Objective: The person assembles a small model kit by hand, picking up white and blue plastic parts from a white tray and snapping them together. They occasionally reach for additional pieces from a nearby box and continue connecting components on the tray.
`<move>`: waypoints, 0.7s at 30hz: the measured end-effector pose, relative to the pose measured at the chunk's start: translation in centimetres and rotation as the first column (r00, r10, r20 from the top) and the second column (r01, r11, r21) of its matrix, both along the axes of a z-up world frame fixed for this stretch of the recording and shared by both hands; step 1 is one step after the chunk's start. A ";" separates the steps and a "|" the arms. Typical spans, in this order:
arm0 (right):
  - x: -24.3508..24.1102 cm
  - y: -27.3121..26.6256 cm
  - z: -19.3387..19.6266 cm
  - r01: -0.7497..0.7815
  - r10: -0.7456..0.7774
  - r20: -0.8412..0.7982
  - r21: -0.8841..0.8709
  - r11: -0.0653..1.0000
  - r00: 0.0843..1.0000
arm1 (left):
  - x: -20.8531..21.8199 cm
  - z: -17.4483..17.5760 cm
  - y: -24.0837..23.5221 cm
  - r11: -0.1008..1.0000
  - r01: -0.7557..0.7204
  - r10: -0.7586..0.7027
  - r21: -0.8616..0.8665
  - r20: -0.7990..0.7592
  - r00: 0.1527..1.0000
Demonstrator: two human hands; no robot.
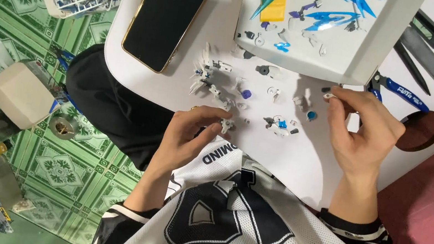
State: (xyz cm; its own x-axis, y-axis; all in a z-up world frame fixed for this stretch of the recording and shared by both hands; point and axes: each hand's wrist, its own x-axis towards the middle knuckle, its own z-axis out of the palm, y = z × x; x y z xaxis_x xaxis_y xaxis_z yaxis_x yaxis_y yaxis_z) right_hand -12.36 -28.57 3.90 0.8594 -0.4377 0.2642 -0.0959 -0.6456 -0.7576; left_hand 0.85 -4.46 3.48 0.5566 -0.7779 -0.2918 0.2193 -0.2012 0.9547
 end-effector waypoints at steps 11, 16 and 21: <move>0.2 -0.1 -0.1 -0.008 0.008 0.005 -0.033 0.999 1.000 | -0.4 -0.4 0.6 0.995 -0.021 0.004 -0.094 -0.177 0.984; 0.2 -0.1 -0.2 0.012 -0.011 0.022 -0.043 0.999 1.000 | -0.8 -0.2 0.9 0.987 0.002 -0.034 -0.160 -0.192 0.981; 0.3 -0.1 -0.3 -0.011 0.016 0.044 -0.101 0.995 0.999 | -0.8 0.3 0.8 0.990 0.097 -0.106 -0.100 -0.095 0.990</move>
State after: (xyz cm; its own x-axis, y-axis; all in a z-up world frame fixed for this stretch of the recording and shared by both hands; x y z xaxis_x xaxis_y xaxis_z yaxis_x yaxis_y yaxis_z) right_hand -12.09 -28.68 3.58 0.8516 -0.3950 0.3446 -0.0542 -0.7202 -0.6917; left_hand 0.03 -3.64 3.80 0.4453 -0.8554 -0.2644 0.2974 -0.1373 0.9448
